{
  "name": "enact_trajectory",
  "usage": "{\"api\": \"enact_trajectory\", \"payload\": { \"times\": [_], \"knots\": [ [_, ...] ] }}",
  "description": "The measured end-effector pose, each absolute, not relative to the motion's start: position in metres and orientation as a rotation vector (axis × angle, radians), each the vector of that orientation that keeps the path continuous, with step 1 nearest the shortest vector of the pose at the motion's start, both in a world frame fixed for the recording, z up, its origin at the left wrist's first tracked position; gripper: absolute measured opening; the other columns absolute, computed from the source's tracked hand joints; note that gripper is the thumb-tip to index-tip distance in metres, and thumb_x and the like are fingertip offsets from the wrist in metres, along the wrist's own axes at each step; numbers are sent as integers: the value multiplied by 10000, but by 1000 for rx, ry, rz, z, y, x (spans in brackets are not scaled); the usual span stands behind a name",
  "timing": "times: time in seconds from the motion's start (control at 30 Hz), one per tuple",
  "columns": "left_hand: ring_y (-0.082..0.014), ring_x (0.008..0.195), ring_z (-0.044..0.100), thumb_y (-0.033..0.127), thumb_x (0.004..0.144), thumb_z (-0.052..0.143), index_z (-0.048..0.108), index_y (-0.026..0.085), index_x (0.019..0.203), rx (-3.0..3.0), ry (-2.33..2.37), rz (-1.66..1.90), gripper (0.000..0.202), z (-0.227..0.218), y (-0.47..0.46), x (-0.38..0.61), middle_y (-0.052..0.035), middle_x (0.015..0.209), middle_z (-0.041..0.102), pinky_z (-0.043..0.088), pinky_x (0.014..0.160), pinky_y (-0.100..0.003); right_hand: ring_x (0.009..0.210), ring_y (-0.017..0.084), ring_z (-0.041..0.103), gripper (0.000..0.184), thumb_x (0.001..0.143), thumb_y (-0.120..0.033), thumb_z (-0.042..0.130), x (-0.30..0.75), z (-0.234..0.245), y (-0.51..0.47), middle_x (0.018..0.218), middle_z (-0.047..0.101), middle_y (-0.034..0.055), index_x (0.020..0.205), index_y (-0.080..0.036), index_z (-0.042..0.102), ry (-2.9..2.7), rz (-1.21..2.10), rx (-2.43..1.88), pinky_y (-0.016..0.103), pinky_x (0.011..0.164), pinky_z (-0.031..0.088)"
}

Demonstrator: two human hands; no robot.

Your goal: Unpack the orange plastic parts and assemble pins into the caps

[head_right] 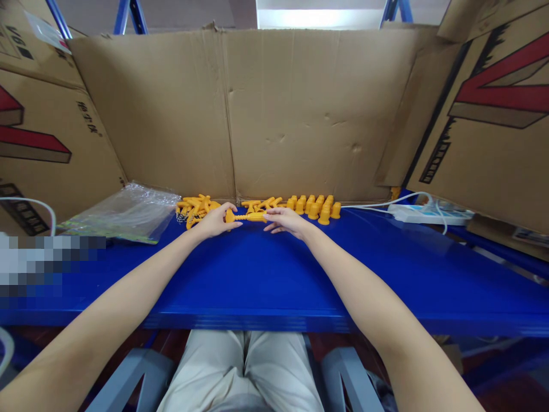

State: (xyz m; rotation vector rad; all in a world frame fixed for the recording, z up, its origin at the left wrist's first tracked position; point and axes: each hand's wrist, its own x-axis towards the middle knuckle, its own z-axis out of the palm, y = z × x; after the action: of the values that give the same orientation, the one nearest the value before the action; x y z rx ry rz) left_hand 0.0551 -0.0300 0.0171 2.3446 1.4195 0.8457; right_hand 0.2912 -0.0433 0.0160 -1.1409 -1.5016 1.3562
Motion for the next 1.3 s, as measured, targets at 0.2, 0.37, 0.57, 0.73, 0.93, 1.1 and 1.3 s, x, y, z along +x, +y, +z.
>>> {"api": "enact_trajectory", "payload": {
  "times": [0.2, 0.37, 0.57, 0.73, 0.93, 1.1, 1.3],
  "knots": [
    [-133, 544, 500, 455, 717, 652, 499, 202, 1041, 2399, 1415, 849, 439, 14, -26, 54, 56, 590, 523, 374, 567, -252, 718, 121, 689, 241, 851, -144, 598, 291, 12, -40, 1024, 662, 98, 1083, -143, 533, -1447, 1404, -1065, 246, 716, 571],
    [-139, 653, 545, 386, 740, 637, 346, 207, 1333, 2478, 1378, 976, 685, 12, -24, 52, 17, 768, 562, 414, 651, -275, 816, 120, 684, 220, 863, -107, 547, 294, 13, -35, 1056, 639, 91, 1069, -168, 502, -1408, 1276, -963, 300, 876, 531],
    [-165, 731, 575, 401, 796, 558, 336, 213, 1359, 2570, 1510, 846, 634, 12, -27, 51, -42, 920, 611, 427, 687, -303, 989, 151, 639, 341, 852, -176, 520, 324, 16, -12, 1283, 507, 97, 1179, -231, 441, -1416, 597, -1079, 312, 924, 484],
    [-188, 791, 596, 392, 811, 528, 434, 192, 1286, 2623, 1491, 732, 525, 12, -28, 53, -54, 944, 638, 426, 689, -300, 1116, 227, 556, 401, 815, -199, 499, 343, 3, 1, 1278, 512, 126, 1214, -198, 452, -1588, 103, -1177, 412, 952, 443],
    [-197, 816, 605, 368, 810, 514, 470, 169, 1263, 2638, 1482, 678, 497, 12, -28, 53, -60, 925, 656, 421, 679, -291, 1237, 249, 475, 429, 816, -111, 406, 336, -14, 6, 1303, 509, 159, 1234, -153, 489, -1895, -116, -1201, 461, 1024, 378],
    [-196, 800, 607, 386, 813, 500, 492, 174, 1238, 2649, 1460, 646, 475, 11, -26, 53, -52, 910, 666, 421, 682, -293, 1320, 264, 397, 535, 811, -77, 406, 333, -19, 8, 1446, 403, 129, 1331, -193, 460, -2095, -125, -1390, 521, 1091, 276],
    [-192, 775, 608, 381, 807, 509, 516, 179, 1203, 2642, 1437, 653, 444, 9, -25, 53, -47, 882, 675, 422, 686, -296, 1408, 313, 212, 736, 778, -96, 460, 333, -17, 1, 1539, 242, 88, 1469, -271, 276, -2137, -159, -1531, 658, 1086, 103]
  ]
}}
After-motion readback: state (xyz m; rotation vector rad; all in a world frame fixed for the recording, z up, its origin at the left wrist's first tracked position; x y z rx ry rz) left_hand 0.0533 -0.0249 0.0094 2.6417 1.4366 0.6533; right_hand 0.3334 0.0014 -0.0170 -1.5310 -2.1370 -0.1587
